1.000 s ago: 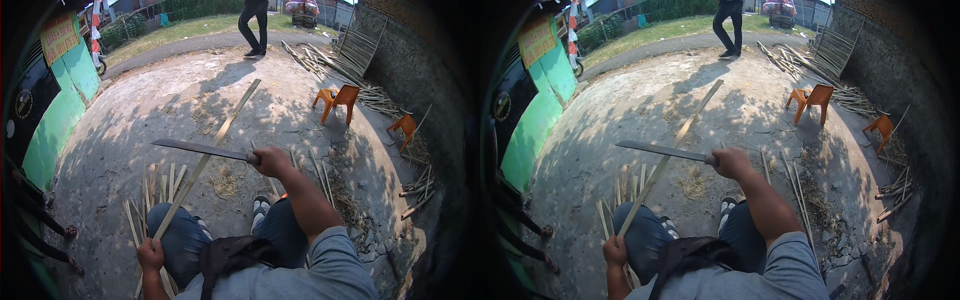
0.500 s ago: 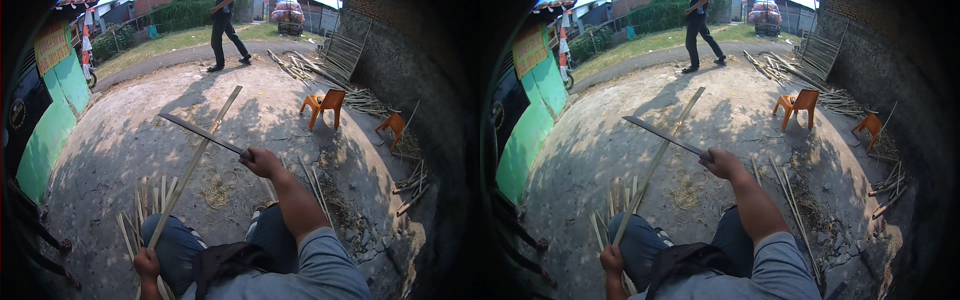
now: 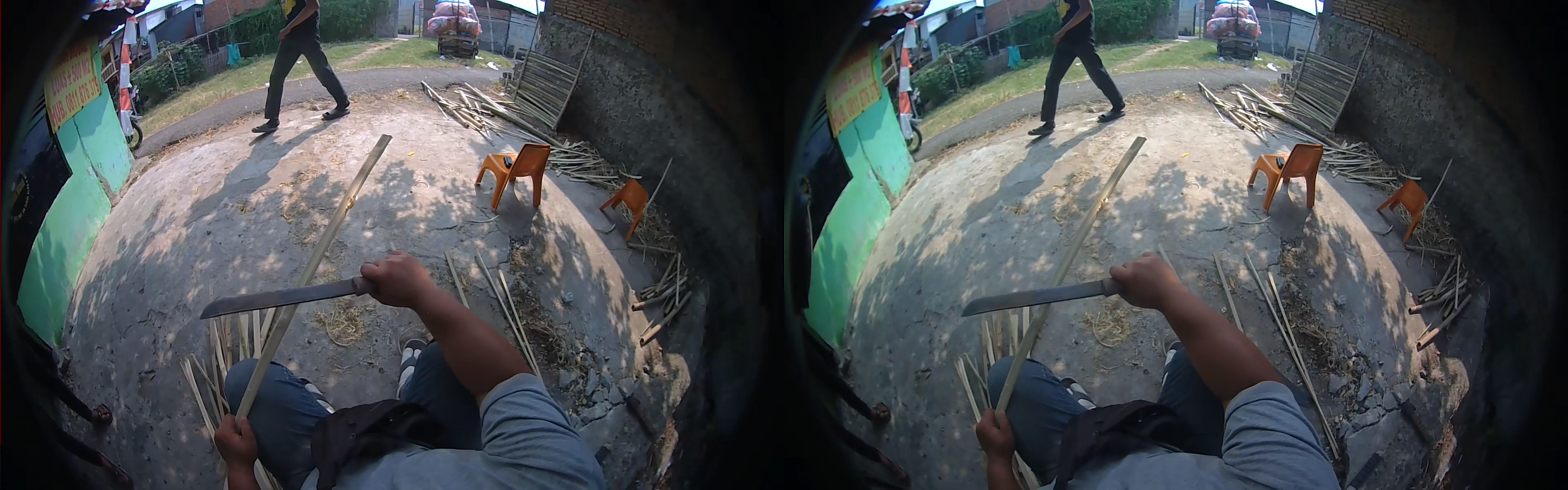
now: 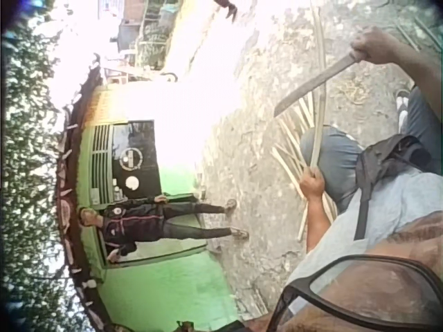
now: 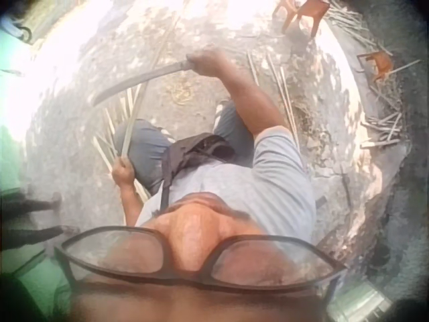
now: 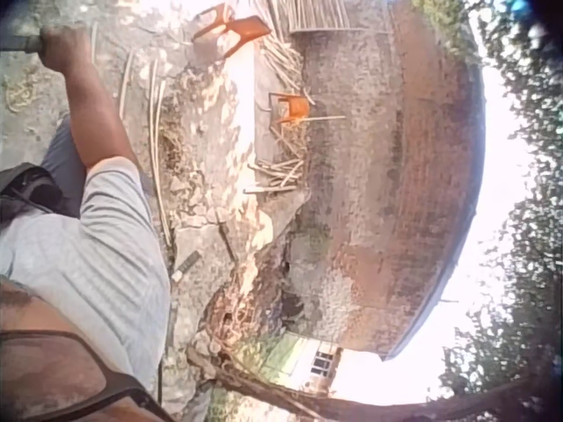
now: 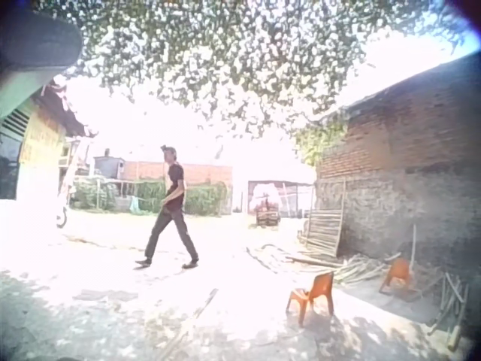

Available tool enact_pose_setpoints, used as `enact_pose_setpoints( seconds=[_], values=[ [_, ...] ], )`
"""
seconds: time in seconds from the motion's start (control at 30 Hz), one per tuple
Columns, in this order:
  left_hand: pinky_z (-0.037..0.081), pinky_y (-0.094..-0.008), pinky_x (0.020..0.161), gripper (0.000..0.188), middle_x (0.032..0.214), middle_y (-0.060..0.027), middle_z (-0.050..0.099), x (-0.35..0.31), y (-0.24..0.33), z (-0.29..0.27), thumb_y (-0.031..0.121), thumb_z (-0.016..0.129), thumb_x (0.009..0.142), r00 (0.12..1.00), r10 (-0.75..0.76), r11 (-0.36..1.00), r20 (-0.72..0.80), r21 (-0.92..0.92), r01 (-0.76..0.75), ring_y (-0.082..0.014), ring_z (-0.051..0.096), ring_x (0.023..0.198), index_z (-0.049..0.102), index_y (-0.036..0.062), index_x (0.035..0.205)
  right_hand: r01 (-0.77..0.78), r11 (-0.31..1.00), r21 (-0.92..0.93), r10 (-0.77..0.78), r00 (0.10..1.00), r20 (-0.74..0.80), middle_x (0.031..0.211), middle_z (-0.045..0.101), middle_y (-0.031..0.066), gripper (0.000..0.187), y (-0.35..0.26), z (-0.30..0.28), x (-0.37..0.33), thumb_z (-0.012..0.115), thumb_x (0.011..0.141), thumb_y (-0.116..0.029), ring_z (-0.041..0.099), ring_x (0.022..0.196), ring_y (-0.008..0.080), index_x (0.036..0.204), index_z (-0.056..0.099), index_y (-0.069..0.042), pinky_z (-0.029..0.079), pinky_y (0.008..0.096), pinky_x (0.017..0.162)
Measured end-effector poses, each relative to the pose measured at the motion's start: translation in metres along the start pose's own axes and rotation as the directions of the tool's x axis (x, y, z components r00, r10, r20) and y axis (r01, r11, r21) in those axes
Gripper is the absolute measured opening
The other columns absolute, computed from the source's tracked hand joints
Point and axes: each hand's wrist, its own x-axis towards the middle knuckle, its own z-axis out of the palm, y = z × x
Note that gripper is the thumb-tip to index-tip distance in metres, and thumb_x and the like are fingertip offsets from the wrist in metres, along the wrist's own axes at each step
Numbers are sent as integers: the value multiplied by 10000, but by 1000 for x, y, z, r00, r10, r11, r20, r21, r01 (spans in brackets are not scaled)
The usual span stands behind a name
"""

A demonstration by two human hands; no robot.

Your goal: The person shaves and smooths thin strips of bamboo using a large knife while sitting outdoors.

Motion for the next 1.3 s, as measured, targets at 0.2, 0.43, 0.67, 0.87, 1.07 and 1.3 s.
enact_pose_setpoints(
  seconds=[0.2,0.43,0.67,0.87,1.07,1.3],
  values=[
    [439,-553,585,374,639,-251,529,4,2,-1,280,669,933,998,55,996,-5,67,-55,-500,601,647,514,12,723,-534,800,273,582,801,-140,937,762,150,200,65,10,-13,693,950,-366,733,914,406,999,738,-177,583,527,789],
    [438,-548,579,388,627,-242,524,8,14,-8,286,681,926,999,25,993,47,117,-30,-494,603,634,500,21,708,-394,905,160,407,912,-53,893,749,155,180,55,2,-28,697,935,-338,729,862,411,990,722,-168,579,535,756],
    [429,-530,572,391,618,-234,507,5,-8,5,285,668,933,1000,-3,1000,0,10,3,-473,593,619,491,16,712,11,1000,29,-7,992,-123,766,698,101,178,17,-1,-4,700,914,-308,716,769,394,873,649,-143,565,526,719],
    [437,-543,586,376,637,-245,531,6,-4,5,282,679,922,1000,17,1000,1,18,-17,-491,591,635,510,15,719,-476,840,259,521,841,-143,919,763,132,171,73,17,-16,703,943,-344,732,883,412,1002,743,-189,578,535,782],
    [441,-526,594,370,679,-277,549,10,7,-8,283,634,950,997,47,992,68,116,-55,-487,607,653,535,-7,745,-411,898,157,414,910,14,941,757,148,164,50,5,-24,709,926,-330,733,908,405,998,728,-185,578,527,776],
    [449,-522,591,397,632,-240,542,8,-4,-1,304,648,953,998,-22,999,67,-22,24,-468,593,615,536,-1,726,-131,983,132,148,981,-127,794,697,160,224,38,-9,-9,696,949,-337,704,807,414,834,680,-146,552,532,709]
  ],
)
